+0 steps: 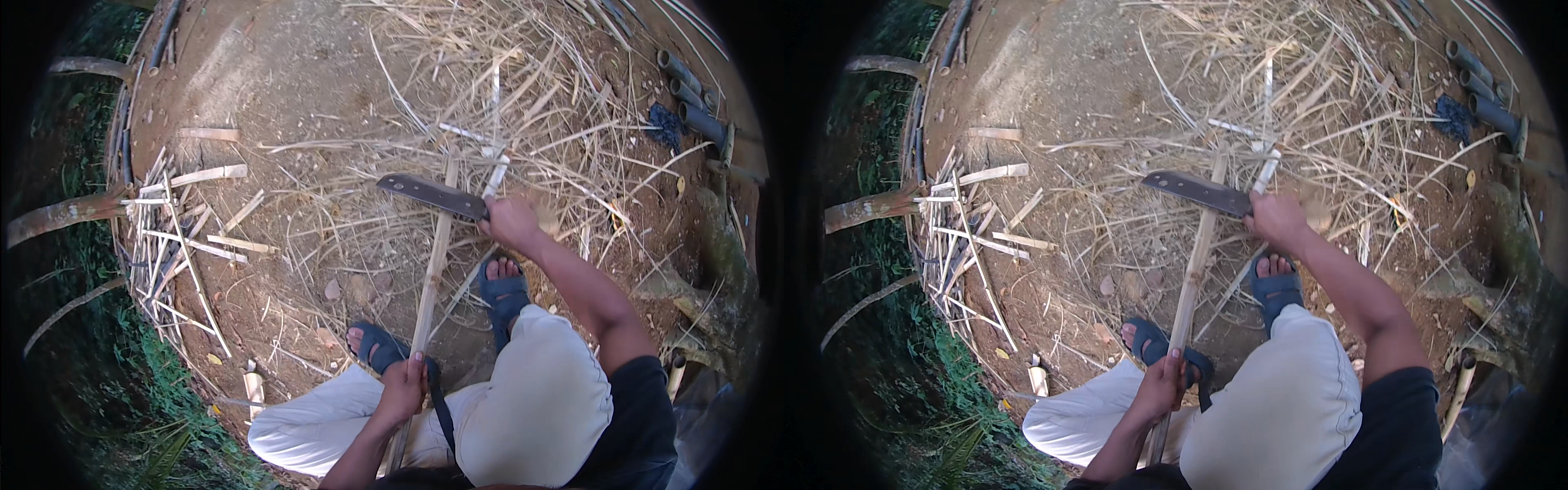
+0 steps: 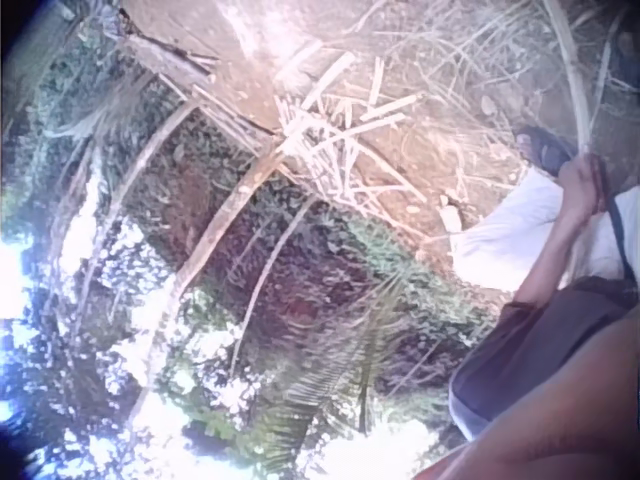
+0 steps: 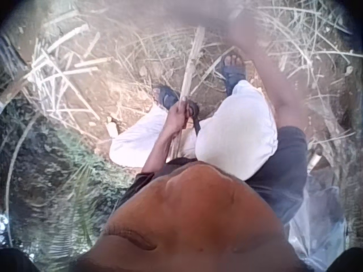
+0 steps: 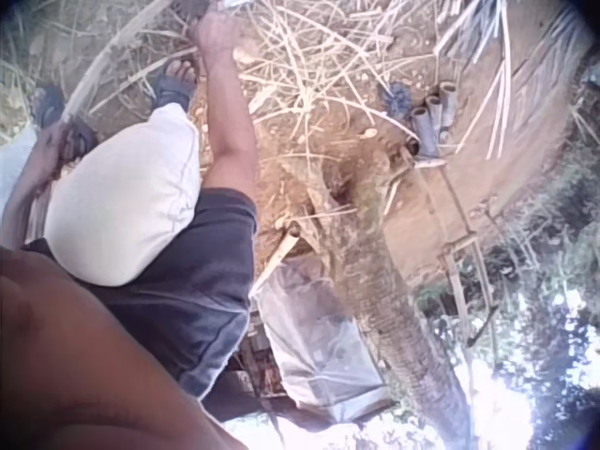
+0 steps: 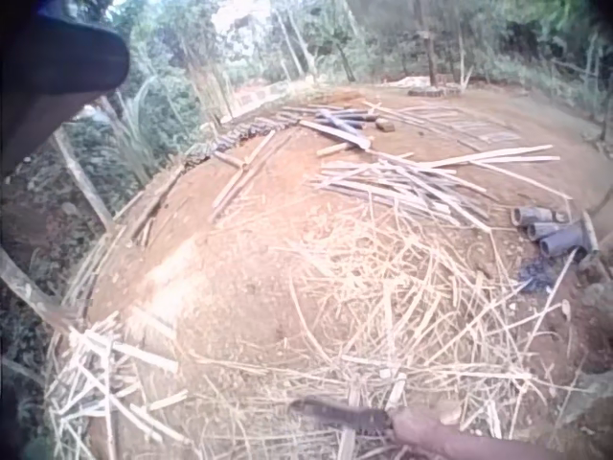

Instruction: The person shaves a thin strip of bamboo by hand using a large blade, repeatedly scraping it across the surface to smooth it.

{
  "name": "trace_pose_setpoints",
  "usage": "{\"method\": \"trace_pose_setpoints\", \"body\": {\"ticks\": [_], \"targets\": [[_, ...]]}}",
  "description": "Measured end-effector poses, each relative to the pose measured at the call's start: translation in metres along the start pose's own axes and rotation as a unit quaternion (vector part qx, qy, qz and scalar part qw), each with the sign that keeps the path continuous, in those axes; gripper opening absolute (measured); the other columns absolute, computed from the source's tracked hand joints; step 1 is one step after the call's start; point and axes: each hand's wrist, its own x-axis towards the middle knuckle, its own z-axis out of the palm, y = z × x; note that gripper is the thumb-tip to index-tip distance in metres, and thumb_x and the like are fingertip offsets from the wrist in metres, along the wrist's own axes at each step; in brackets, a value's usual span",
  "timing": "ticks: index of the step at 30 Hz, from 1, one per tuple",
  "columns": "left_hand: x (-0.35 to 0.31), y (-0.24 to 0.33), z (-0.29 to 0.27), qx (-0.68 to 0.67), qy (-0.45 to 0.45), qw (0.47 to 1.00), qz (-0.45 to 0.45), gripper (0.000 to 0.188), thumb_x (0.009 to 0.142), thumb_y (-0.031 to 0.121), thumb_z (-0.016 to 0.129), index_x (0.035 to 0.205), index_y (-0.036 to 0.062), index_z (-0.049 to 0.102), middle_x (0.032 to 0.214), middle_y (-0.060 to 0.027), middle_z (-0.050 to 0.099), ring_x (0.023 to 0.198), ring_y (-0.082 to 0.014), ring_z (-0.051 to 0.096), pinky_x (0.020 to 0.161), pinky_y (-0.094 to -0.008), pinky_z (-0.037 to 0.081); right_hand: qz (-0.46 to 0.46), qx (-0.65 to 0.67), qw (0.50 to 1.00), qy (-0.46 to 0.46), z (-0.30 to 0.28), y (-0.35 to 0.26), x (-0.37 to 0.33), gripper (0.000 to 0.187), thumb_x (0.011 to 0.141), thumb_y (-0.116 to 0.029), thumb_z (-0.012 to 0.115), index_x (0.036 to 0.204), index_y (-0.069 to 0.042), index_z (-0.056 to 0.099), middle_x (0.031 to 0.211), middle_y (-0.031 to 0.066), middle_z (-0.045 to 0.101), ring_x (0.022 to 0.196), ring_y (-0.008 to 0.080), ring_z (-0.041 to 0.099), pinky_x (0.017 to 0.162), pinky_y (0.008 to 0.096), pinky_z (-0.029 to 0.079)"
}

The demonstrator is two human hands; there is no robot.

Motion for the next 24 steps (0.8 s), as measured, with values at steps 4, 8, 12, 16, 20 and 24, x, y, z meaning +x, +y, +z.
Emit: {"method": "trace_pose_setpoints", "body": {"ticks": [4, 8, 12, 16, 20, 24], "targets": [[0.006, -0.005, 0.004, 0.041, 0.001, 0.997, 0.07, 0.051, 0.105, 0.043, 0.035, 0.07, 0.0073, 0.047, 0.053, 0.0003, 0.041, 0.038, -0.0104, 0.038, 0.037, -0.0281, 0.033, 0.131, 0.111, 0.982, 0.073, 0.015, 0.032, 0.04, 0.039, 0.087, -0.034, 0.063, 0.102, 0.002, 0.064, 0.087, 0.0232, 0.07, 0.085, 0.0397, 0.069, 0.082, 0.0469, 0.055], [0.008, -0.007, -0.002, 0.007, -0.017, 0.999, 0.038, 0.05, 0.105, 0.044, 0.034, 0.072, 0.0083, 0.046, 0.053, 0.0004, 0.04, 0.038, -0.0105, 0.038, 0.036, -0.0272, 0.033, 0.152, 0.117, 0.981, 0.027, -0.006, 0.005, 0.03, 0.037, 0.087, -0.031, 0.061, 0.101, 0.003, 0.063, 0.092, 0.0265, 0.069, 0.087, 0.0399, 0.069, 0.08, 0.0486, 0.055], [0.0, -0.005, 0.002, -0.015, -0.022, 1.0, -0.006, 0.048, 0.105, 0.045, 0.033, 0.076, 0.0094, 0.047, 0.053, 0.0001, 0.041, 0.037, -0.0106, 0.039, 0.035, -0.0274, 0.033, 0.076, 0.096, 0.992, 0.03, 0.01, 0.005, 0.012, 0.039, 0.087, -0.032, 0.061, 0.101, 0.004, 0.063, 0.09, 0.0272, 0.068, 0.088, 0.0418, 0.068, 0.079, 0.0492, 0.055], [-0.02, -0.024, 0.0, 0.057, -0.012, 0.998, 0.024, 0.047, 0.105, 0.049, 0.03, 0.083, 0.0107, 0.045, 0.055, 0.0023, 0.04, 0.039, -0.0087, 0.035, 0.036, -0.0255, 0.031, 0.147, 0.141, 0.975, 0.091, 0.018, 0.032, 0.036, 0.04, 0.087, -0.033, 0.061, 0.096, 0.005, 0.064, 0.089, 0.0273, 0.068, 0.086, 0.0431, 0.067, 0.079, 0.0501, 0.055], [-0.019, -0.028, -0.01, -0.02, -0.059, 0.998, -0.02, 0.048, 0.104, 0.052, 0.029, 0.086, 0.0114, 0.045, 0.054, 0.0025, 0.039, 0.038, -0.0089, 0.034, 0.036, -0.0258, 0.03, 0.133, 0.183, 0.968, 0.107, 0.011, 0.028, 0.03, 0.04, 0.085, -0.034, 0.062, 0.094, 0.005, 0.064, 0.087, 0.026, 0.068, 0.081, 0.0429, 0.067, 0.077, 0.0499, 0.055], [0.001, -0.016, -0.01, -0.105, -0.092, 0.989, -0.056, 0.048, 0.104, 0.054, 0.029, 0.087, 0.0123, 0.044, 0.055, 0.0026, 0.036, 0.036, -0.0092, 0.031, 0.034, -0.0262, 0.027, 0.06, 0.155, 0.985, 0.052, 0.023, -0.007, -0.02, 0.038, 0.083, -0.034, 0.064, 0.097, 0.001, 0.061, 0.084, 0.0232, 0.068, 0.078, 0.0406, 0.068, 0.073, 0.0495, 0.056]]}}
